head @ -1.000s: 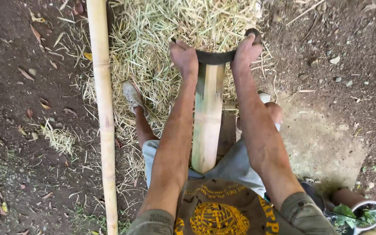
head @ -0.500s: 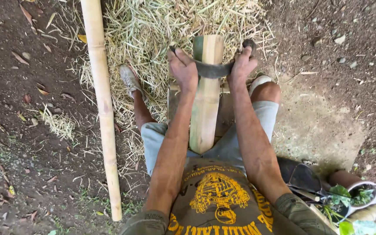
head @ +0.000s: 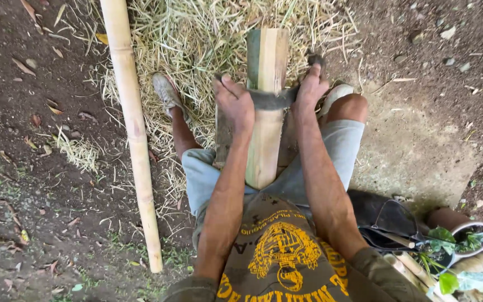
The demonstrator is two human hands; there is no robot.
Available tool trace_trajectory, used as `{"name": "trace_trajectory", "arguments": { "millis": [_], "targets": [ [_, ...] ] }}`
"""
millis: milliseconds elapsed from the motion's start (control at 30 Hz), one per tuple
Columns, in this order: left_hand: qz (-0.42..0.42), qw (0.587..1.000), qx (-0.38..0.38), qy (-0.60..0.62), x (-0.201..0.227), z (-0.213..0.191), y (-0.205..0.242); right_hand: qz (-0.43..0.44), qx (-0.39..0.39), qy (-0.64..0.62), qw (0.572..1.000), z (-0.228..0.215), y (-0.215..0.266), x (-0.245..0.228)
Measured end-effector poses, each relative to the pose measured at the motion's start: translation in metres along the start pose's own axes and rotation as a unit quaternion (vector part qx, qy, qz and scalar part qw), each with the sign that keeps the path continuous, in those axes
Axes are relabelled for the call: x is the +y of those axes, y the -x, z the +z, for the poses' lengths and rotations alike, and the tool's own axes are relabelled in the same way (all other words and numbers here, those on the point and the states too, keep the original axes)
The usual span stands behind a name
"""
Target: Shave or smooth the surface of a bamboo stalk using a curved blade.
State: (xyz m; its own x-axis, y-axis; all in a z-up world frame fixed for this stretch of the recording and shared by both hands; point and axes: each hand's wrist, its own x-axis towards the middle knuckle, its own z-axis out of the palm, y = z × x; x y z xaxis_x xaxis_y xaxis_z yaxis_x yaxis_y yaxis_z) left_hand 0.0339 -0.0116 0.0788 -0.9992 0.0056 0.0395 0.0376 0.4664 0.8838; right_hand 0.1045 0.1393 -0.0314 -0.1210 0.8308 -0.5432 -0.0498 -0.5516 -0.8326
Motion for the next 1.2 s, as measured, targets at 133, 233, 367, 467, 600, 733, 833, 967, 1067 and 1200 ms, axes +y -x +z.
{"name": "trace_trajectory", "arguments": {
  "millis": [133, 233, 367, 467, 600, 733, 833, 967, 1067, 1200],
  "targets": [
    [-0.045, 0.997, 0.018, 0.068, 0.002, 0.04, -0.046, 0.051, 0.049, -0.002, 0.997, 0.05, -0.024, -0.033],
    [-0.069, 0.997, -0.004, 0.046, 0.007, 0.059, -0.069, 0.036, 0.039, 0.001, 0.999, 0.062, -0.056, -0.029],
    [-0.108, 0.984, -0.038, 0.136, 0.019, 0.089, -0.112, 0.019, 0.048, 0.014, 0.999, 0.093, -0.111, -0.026],
    [-0.097, 0.991, -0.038, 0.081, -0.003, 0.112, -0.136, -0.039, 0.062, 0.016, 0.997, 0.105, -0.138, -0.018],
    [0.04, 0.998, 0.041, -0.016, -0.028, 0.112, -0.132, -0.098, 0.018, 0.031, 0.995, 0.088, -0.143, 0.005],
    [-0.118, 0.985, -0.045, 0.116, 0.007, 0.084, -0.112, -0.068, 0.046, 0.062, 0.995, 0.087, -0.107, -0.026],
    [-0.095, 0.992, -0.029, 0.08, 0.003, 0.055, -0.074, -0.049, 0.022, 0.029, 0.998, 0.051, -0.058, -0.023],
    [-0.109, 0.993, -0.034, 0.037, -0.007, 0.004, -0.009, -0.069, 0.011, 0.044, 0.997, 0.002, 0.006, -0.013],
    [-0.104, 0.994, -0.019, 0.007, -0.013, -0.016, 0.014, -0.053, 0.0, 0.059, 0.997, -0.011, 0.029, -0.012],
    [-0.059, 0.998, 0.026, 0.007, -0.016, -0.018, 0.018, -0.007, 0.009, 0.075, 0.997, -0.007, 0.038, -0.019]
  ]
}}
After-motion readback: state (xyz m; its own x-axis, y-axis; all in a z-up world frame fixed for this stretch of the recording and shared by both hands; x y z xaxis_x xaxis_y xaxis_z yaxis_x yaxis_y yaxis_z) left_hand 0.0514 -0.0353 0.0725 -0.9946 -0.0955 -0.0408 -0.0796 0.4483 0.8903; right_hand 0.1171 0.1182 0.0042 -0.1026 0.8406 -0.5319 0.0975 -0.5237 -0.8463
